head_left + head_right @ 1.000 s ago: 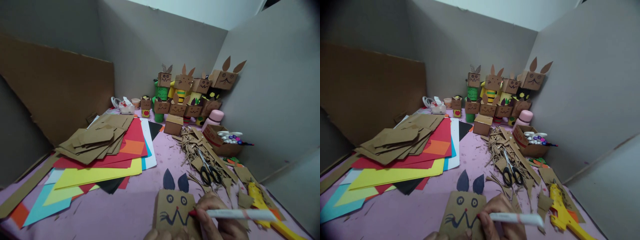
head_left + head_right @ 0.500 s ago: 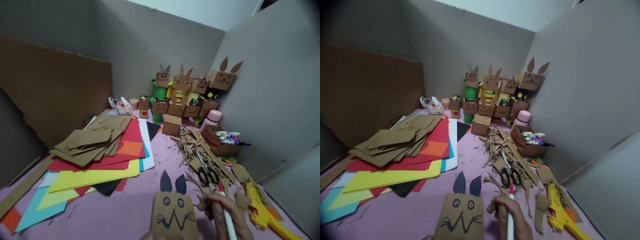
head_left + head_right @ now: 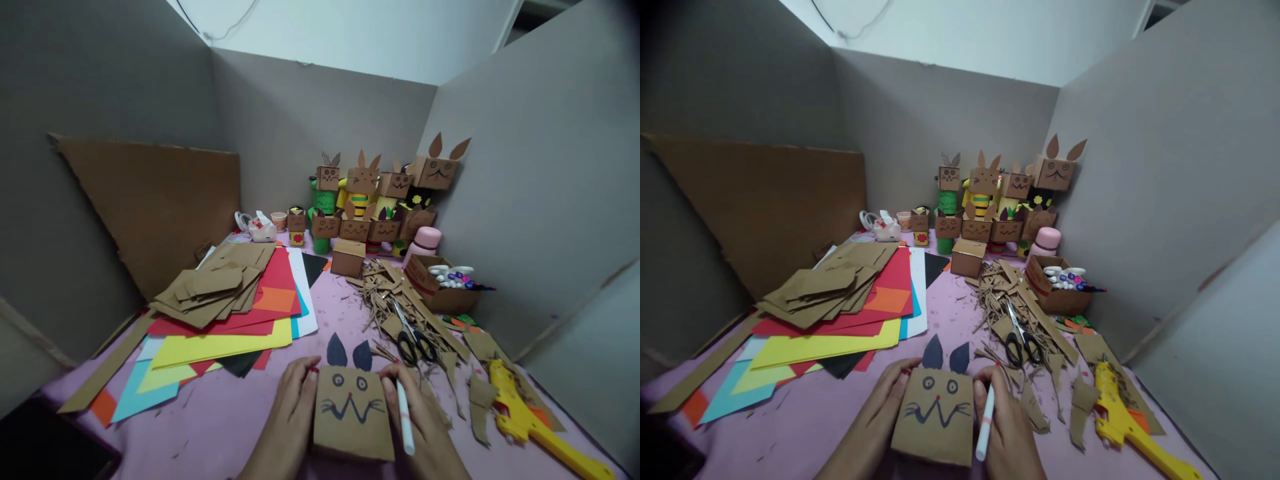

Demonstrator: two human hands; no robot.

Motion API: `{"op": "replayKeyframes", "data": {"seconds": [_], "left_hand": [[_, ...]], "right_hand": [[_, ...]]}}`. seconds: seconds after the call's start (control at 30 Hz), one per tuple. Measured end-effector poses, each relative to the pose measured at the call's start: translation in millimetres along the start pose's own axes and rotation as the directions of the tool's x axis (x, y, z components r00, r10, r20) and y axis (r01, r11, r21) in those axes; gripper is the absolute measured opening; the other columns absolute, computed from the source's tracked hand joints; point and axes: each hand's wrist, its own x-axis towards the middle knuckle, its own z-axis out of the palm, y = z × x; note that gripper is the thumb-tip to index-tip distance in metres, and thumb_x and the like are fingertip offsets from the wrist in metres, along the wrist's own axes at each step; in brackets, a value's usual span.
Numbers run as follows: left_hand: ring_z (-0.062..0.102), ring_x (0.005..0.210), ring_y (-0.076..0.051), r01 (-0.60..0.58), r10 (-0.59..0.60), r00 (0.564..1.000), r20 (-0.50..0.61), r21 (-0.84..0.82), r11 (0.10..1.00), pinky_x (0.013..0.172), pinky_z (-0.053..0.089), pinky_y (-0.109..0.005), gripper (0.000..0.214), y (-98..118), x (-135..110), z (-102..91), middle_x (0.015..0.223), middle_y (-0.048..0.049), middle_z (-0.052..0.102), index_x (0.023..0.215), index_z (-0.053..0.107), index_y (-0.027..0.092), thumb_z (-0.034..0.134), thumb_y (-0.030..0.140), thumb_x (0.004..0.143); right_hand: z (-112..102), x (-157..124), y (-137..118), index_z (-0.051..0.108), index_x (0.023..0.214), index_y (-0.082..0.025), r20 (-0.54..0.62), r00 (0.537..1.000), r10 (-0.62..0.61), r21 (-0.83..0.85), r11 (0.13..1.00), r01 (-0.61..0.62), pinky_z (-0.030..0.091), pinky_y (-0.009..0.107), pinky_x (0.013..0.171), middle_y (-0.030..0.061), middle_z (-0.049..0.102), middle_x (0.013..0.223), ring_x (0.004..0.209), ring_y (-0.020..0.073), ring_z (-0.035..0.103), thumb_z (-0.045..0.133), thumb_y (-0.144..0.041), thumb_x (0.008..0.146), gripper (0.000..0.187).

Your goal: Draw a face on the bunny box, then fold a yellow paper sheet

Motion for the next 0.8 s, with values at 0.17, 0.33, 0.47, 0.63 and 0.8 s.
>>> {"op": "replayKeyframes", "data": {"seconds": [0.17, 0.33, 0.47, 0.63, 0.8], "left_hand": [[0.05, 0.116, -0.022, -0.122, 0.119, 0.991, 0.062, 0.048, 0.991, 0.107, 0.033, -0.043, 0.046, -4.9, -6.6, -0.6, 0.122, -0.0101, 0.059, 0.109, 0.056, 0.022, 0.03, 0.053, 0.089], [0.053, 0.115, -0.021, -0.208, 0.211, 0.976, 0.053, -0.054, 0.977, 0.103, 0.04, -0.04, 0.042, 7.9, -10.6, 0.9, 0.123, -0.0068, 0.061, 0.115, 0.056, 0.021, 0.031, 0.047, 0.092], [0.044, 0.126, -0.021, -0.267, 0.273, 0.962, 0.033, -0.115, 0.957, 0.108, 0.034, -0.04, 0.046, 16.4, -10.8, 2.2, 0.136, -0.0064, 0.05, 0.127, 0.048, 0.02, 0.029, 0.045, 0.093], [0.033, 0.133, -0.022, -0.314, 0.325, 0.944, 0.047, -0.168, 0.935, 0.113, 0.022, -0.042, 0.054, 13.5, -6.9, 3.5, 0.146, -0.0054, 0.037, 0.136, 0.038, 0.021, 0.025, 0.051, 0.093], [0.037, 0.131, -0.025, -0.326, 0.343, 0.938, 0.042, -0.225, 0.918, 0.11, 0.027, -0.042, 0.056, 11.5, -8.0, 5.0, 0.142, -0.0068, 0.042, 0.133, 0.043, 0.02, 0.033, 0.053, 0.09]], "right_hand": [[-3.0, -0.9, -12.6, 0.048, 0.073, -0.026, -0.014, 1.0, 0.01, 0.081, 0.997, -0.009, 0.042, 0.023, 0.049, -0.0045, 0.055, 0.056, 0.054, 0.0161, 0.056, 0.038, -0.044, 0.09, 0.028], [-10.7, -3.1, -17.8, 0.049, 0.084, -0.025, 0.031, 0.999, -0.04, 0.113, 0.993, 0.036, 0.046, 0.022, 0.058, -0.0025, 0.059, 0.069, 0.066, 0.0159, 0.059, 0.038, -0.038, 0.092, 0.019], [-10.7, -5.7, -12.9, 0.046, 0.089, -0.023, 0.007, 0.993, -0.118, 0.115, 0.987, 0.116, 0.043, 0.024, 0.061, -0.0011, 0.055, 0.074, 0.069, 0.016, 0.055, 0.035, -0.034, 0.094, 0.016], [-5.6, -1.0, 1.1, 0.045, 0.091, -0.023, 0.048, 0.982, -0.184, 0.147, 0.973, 0.176, 0.041, 0.026, 0.064, -0.0006, 0.051, 0.075, 0.071, 0.0167, 0.05, 0.033, -0.038, 0.094, 0.02], [-3.7, 3.5, 7.9, 0.045, 0.091, -0.023, 0.067, 0.971, -0.23, 0.186, 0.959, 0.214, 0.041, 0.027, 0.068, 0.0011, 0.053, 0.081, 0.075, 0.0174, 0.051, 0.034, -0.041, 0.092, 0.021]]}}
